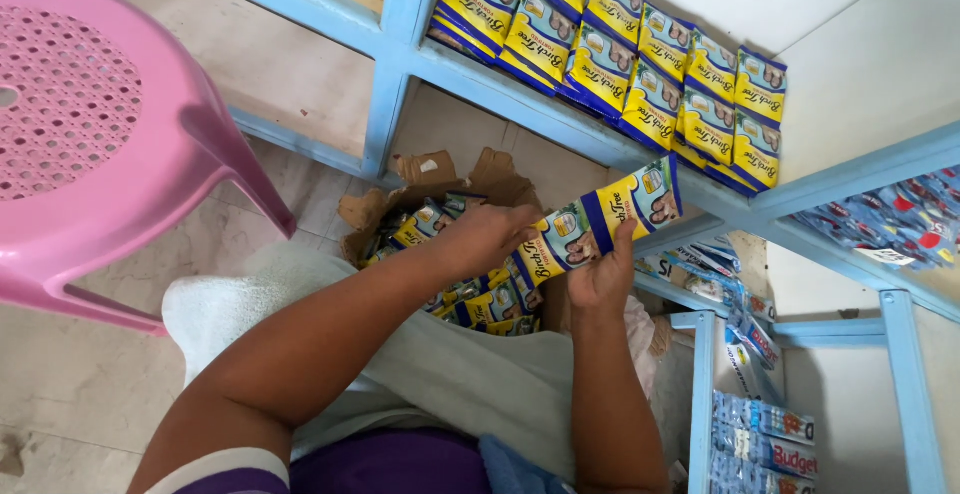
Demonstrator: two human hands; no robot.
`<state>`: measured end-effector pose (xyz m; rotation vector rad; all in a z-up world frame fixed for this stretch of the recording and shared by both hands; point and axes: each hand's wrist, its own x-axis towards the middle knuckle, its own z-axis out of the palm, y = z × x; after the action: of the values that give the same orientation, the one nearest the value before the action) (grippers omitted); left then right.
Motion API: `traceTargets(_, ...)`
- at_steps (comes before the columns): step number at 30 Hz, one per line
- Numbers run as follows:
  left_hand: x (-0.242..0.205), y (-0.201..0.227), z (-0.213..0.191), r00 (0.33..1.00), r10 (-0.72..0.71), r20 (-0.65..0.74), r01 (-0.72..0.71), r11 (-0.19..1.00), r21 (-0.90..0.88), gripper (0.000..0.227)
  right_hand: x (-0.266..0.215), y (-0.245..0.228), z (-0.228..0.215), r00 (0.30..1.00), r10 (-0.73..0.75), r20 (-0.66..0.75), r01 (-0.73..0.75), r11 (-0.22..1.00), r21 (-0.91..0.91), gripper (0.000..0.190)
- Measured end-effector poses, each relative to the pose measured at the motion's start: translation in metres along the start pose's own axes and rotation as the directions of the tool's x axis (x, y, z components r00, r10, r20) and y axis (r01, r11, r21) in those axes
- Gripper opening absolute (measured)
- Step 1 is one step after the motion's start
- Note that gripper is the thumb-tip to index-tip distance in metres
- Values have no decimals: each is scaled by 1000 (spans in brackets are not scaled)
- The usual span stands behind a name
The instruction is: The person sits on the floor and takes yellow and blue packets from a cardboard box. They arrange the packets neatly in rows on a light blue shelf, filling the available space.
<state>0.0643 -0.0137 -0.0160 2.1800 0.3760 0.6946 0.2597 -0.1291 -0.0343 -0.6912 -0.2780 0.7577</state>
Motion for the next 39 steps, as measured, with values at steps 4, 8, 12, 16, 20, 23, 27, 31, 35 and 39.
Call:
traceTargets(4,-1,4,-11,998,10,55,-17,991,135,28,-3,-1,2,999,23,31,-24,999,31,42)
traceTargets(8,-5,21,-44,995,-82,62,84,996,-31,47,-4,6,-5,992,-78,99,95,979,-181,34)
traceTargets(12,-3,4,-39,998,36,-51,-48,964,-260,45,-23,33,-8,971,32,237,43,951,-305,24)
traceTargets(16,-4,10,-37,997,-67,-24,59,969,-241,28,-35,39,12,941,178,286,-42,905,-424,26)
traceTargets(20,-5,5,-29,998,-67,-12,64,982,-177,27,-25,36,1,954,81,287,19,944,-330,26)
traceTargets(23,-6,12,-28,997,-70,12,71,989,-130,28,-13,39,-26,953,1,304,69,974,-218,14)
traceTargets(27,-5,21,-33,994,-101,29,105,980,-170,28,-35,15,39,981,36,189,-9,990,-140,34)
traceTargets(31,-4,8,-34,999,-52,-13,49,987,-154,27,-30,13,27,958,186,218,-142,969,-203,34)
traceTargets(35,0,-4,-29,992,-65,-104,25,938,-345,24,-22,21,4,910,299,286,-44,756,-653,27)
traceTargets(39,1,-11,-25,997,15,-69,-40,927,-373,26,1,26,-36,950,166,263,58,737,-673,21)
